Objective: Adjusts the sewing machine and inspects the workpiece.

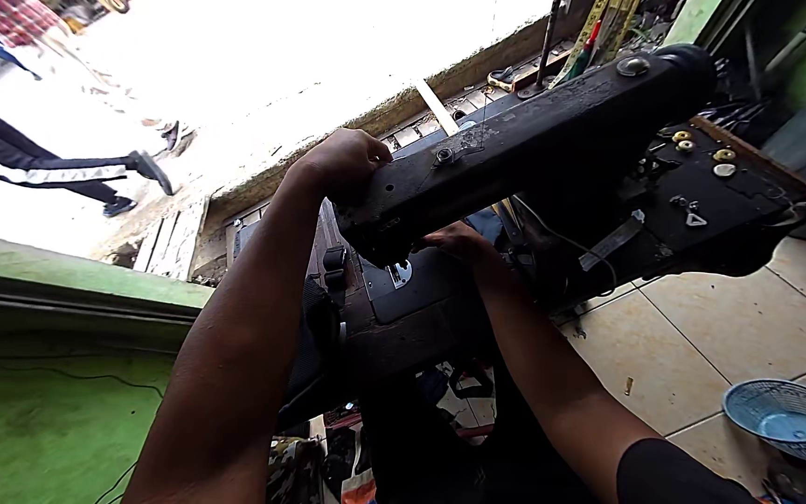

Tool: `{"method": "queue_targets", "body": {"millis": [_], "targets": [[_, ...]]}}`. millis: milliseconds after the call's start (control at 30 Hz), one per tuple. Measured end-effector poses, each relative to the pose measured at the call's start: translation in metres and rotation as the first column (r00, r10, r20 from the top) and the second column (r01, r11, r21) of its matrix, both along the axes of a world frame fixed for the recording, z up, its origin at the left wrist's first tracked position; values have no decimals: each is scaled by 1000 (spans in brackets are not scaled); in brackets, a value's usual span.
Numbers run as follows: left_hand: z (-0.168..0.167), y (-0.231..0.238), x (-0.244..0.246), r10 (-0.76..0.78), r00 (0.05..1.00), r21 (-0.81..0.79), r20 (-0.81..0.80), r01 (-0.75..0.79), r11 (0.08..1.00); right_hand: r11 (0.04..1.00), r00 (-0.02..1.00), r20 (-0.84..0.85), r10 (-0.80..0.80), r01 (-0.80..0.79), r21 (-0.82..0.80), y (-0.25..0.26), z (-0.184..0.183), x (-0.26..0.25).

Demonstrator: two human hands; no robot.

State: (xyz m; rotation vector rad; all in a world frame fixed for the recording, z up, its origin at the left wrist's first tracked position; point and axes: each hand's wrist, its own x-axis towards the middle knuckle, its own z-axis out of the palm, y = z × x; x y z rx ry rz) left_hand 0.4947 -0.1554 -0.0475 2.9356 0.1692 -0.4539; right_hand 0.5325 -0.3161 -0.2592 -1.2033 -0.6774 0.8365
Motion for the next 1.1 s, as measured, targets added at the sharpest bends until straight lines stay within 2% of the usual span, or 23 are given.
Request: {"method": "queue_targets", "body": {"millis": [300,633,800,1100], "targets": [[-1,-1,1,27,1000,-7,-1,-27,1000,999,1000,15,-26,26,-33,3,-2,1],[-1,9,-1,109,993,-115,-48,-114,987,985,991,-20,132,-133,-112,3,-5,8],[-2,11,-2,136,991,-78,2,-135,988,994,997,-45,66,-69,-85,9,-16,10],[0,7,-2,95,996,-29,-5,-95,995,998,999,-45,31,-33,-44,2,-7,4]]}}
